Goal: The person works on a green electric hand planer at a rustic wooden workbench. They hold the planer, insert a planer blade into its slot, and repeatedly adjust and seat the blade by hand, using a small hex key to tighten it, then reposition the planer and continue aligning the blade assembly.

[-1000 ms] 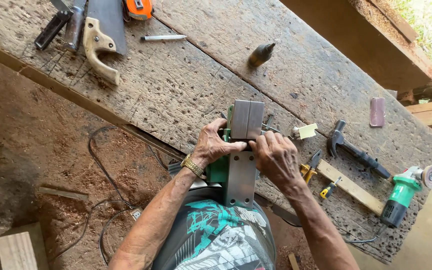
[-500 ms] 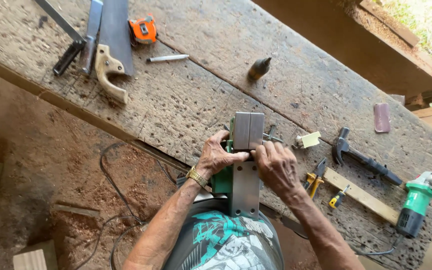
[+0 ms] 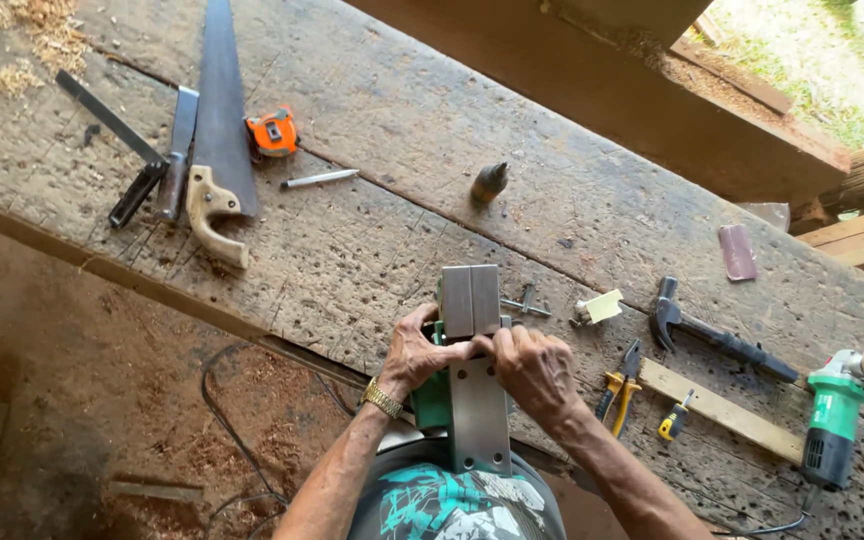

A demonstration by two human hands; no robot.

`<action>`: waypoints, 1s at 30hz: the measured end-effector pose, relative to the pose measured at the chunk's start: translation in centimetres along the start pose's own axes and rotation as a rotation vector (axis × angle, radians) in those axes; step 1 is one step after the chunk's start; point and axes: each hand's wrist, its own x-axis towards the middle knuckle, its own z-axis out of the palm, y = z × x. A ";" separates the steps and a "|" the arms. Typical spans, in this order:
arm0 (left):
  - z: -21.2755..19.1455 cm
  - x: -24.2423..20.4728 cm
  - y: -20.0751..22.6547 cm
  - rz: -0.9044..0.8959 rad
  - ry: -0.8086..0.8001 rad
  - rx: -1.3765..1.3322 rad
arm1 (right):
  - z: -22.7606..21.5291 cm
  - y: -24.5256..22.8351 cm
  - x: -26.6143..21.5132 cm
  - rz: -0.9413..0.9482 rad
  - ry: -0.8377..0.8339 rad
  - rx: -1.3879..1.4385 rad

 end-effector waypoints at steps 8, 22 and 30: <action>0.0 0.1 0.3 -0.014 -0.015 -0.032 | 0.5 0.4 0.2 -0.051 -0.086 0.055; 0.0 -0.1 0.4 0.012 -0.044 -0.021 | -2.6 -0.5 1.2 0.053 -0.026 0.035; 0.1 -0.3 0.2 0.010 -0.049 -0.035 | -2.4 -0.7 1.4 0.047 0.009 0.023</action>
